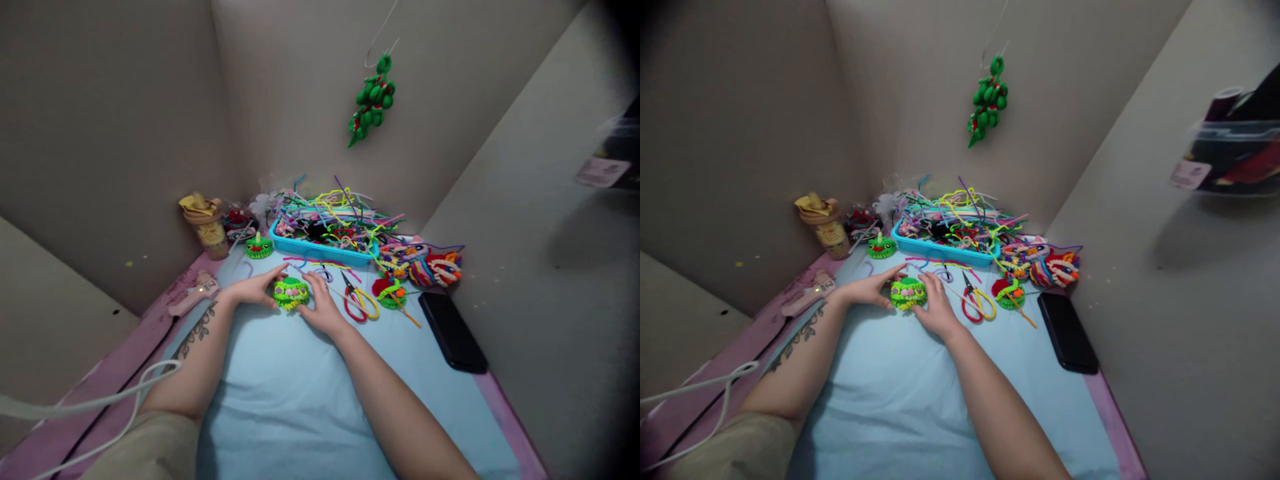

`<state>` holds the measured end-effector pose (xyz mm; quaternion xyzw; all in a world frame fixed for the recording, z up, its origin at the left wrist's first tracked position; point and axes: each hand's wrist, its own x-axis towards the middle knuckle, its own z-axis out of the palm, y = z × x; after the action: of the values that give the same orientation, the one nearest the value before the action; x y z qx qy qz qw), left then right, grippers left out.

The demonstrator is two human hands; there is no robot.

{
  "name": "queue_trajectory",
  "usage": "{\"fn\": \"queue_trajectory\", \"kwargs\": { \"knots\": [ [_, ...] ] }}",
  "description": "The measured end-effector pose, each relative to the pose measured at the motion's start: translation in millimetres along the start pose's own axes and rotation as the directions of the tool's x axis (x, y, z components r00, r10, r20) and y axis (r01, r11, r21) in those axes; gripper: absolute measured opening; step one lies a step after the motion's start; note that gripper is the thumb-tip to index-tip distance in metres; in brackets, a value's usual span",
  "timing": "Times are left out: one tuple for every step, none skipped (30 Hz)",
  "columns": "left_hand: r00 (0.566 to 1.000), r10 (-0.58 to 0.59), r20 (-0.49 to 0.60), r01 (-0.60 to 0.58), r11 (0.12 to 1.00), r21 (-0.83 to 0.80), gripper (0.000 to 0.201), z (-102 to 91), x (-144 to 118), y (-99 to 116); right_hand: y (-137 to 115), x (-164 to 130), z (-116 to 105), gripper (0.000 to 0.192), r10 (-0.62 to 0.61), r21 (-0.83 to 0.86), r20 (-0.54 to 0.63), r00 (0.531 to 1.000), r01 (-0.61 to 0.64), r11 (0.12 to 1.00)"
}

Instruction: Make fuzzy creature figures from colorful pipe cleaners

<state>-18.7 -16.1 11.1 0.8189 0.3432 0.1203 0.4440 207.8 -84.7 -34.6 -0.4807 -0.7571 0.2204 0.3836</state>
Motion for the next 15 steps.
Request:
{"fn": "queue_trajectory", "kwargs": {
  "knots": [
    [1.000,0.000,-0.008,0.000,1.000,0.012,0.111,1.0,0.5,-0.8,0.9,0.0,0.4,0.069,-0.005,-0.006,-0.009,1.000,0.005,1.000],
    [1.000,-0.002,-0.015,0.002,1.000,0.024,0.112,1.8,1.1,-1.7,1.5,0.2,1.4,0.068,-0.010,-0.013,-0.017,1.000,0.010,1.000],
    [1.000,-0.004,-0.023,0.005,0.999,0.037,0.112,2.6,1.6,-2.7,1.8,0.5,3.0,0.069,-0.017,-0.023,-0.023,1.000,0.016,1.000],
    [0.999,-0.005,-0.034,0.007,0.999,0.047,0.113,3.4,2.0,-3.5,1.7,0.9,5.0,0.070,-0.024,-0.036,-0.027,0.999,0.023,0.999],
    [0.999,-0.002,-0.043,0.004,0.999,0.054,0.113,4.1,2.5,-4.1,1.4,1.5,7.2,0.072,-0.031,-0.049,-0.029,0.999,0.030,0.998],
    [0.999,0.004,-0.051,-0.001,0.998,0.057,0.113,4.8,2.9,-4.5,0.8,2.0,9.6,0.073,-0.037,-0.063,-0.033,0.999,0.035,0.997],
    [0.998,0.010,-0.057,-0.007,0.999,0.054,0.113,5.6,3.2,-4.5,0.0,2.6,11.9,0.074,-0.040,-0.074,-0.039,0.998,0.037,0.997],
    [0.998,0.015,-0.061,-0.012,0.999,0.049,0.112,6.2,3.4,-4.2,-0.7,3.2,14.1,0.074,-0.040,-0.084,-0.047,0.998,0.036,0.996],
    [0.998,0.017,-0.067,-0.014,0.999,0.045,0.111,6.8,3.4,-3.6,-1.4,3.8,16.1,0.074,-0.039,-0.092,-0.057,0.998,0.034,0.995],
    [0.997,0.017,-0.071,-0.014,0.999,0.042,0.110,7.2,3.3,-2.8,-1.9,4.4,18.0,0.073,-0.038,-0.098,-0.069,0.997,0.031,0.995],
    [0.997,0.016,-0.074,-0.013,0.999,0.042,0.110,7.6,3.1,-1.8,-2.2,5.0,19.9,0.072,-0.035,-0.100,-0.079,0.996,0.027,0.995],
    [0.997,0.017,-0.077,-0.014,0.999,0.042,0.111,7.8,2.9,-0.9,-2.3,5.7,21.7,0.072,-0.030,-0.101,-0.090,0.995,0.020,0.995],
    [0.997,0.021,-0.077,-0.018,0.999,0.042,0.113,8.0,2.7,-0.1,-2.1,6.3,23.5,0.071,-0.021,-0.099,-0.103,0.995,0.011,0.995],
    [0.997,0.028,-0.074,-0.025,0.999,0.042,0.115,8.3,2.6,0.4,-1.7,6.9,25.3,0.071,-0.009,-0.096,-0.113,0.994,-0.002,0.995],
    [0.997,0.036,-0.072,-0.033,0.999,0.043,0.117,8.8,2.8,0.7,-1.3,7.5,27.1,0.071,0.005,-0.092,-0.121,0.993,-0.017,0.996]
  ]
}}
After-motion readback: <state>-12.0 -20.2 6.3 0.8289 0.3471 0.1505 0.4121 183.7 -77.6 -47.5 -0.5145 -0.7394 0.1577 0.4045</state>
